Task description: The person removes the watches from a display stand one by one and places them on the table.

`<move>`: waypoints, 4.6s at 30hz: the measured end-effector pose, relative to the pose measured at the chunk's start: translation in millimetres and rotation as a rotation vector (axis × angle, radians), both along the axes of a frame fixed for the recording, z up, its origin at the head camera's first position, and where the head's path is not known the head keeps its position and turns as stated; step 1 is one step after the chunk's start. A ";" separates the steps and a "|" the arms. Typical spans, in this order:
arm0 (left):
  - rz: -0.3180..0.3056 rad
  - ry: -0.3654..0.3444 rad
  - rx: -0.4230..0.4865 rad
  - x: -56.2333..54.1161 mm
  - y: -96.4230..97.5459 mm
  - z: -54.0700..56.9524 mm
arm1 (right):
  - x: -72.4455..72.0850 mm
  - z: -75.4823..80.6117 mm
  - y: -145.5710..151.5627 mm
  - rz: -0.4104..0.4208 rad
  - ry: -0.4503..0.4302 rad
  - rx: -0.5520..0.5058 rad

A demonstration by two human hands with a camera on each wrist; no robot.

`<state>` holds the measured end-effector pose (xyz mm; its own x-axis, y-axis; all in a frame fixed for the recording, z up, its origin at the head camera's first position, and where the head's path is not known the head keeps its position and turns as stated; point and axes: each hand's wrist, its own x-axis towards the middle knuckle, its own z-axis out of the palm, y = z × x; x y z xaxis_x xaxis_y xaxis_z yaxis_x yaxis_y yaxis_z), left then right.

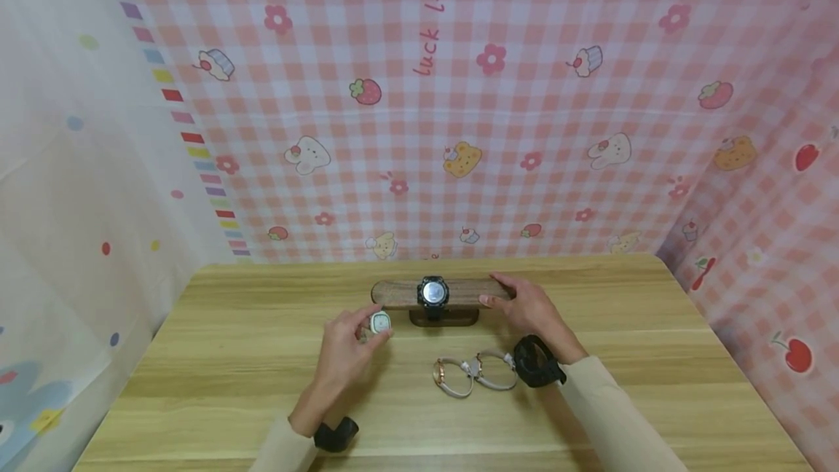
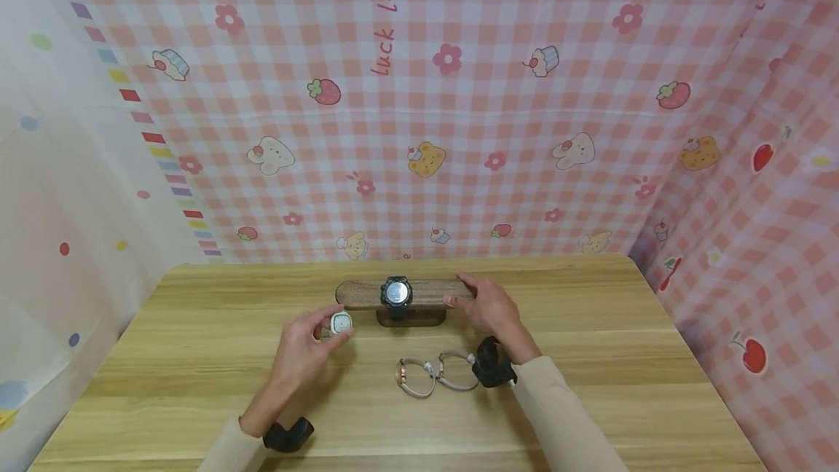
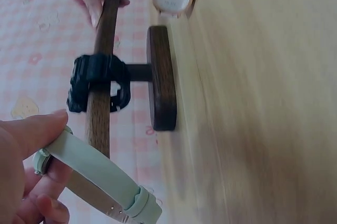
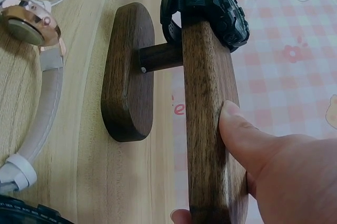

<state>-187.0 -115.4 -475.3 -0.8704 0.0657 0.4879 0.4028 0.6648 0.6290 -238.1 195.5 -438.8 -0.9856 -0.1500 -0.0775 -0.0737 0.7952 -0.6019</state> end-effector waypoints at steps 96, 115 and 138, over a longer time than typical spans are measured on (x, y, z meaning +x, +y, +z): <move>-0.260 -0.267 -0.183 19.9 46.9 -24.6 | -1.9 -2.5 1.9 -0.003 0.016 -0.025; -0.217 -0.185 -0.194 12.9 38.7 -6.7 | -1.6 -1.6 1.5 -0.007 0.007 -0.037; -0.037 -0.058 -0.109 -30.2 53.2 23.0 | -1.7 -1.5 1.5 -0.016 -0.010 -0.033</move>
<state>-217.2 -62.1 -452.3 -0.8932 0.1479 0.4247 0.3929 0.7161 0.5769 -239.8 197.1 -440.3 -0.9872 -0.1365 -0.0826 -0.0546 0.7759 -0.6285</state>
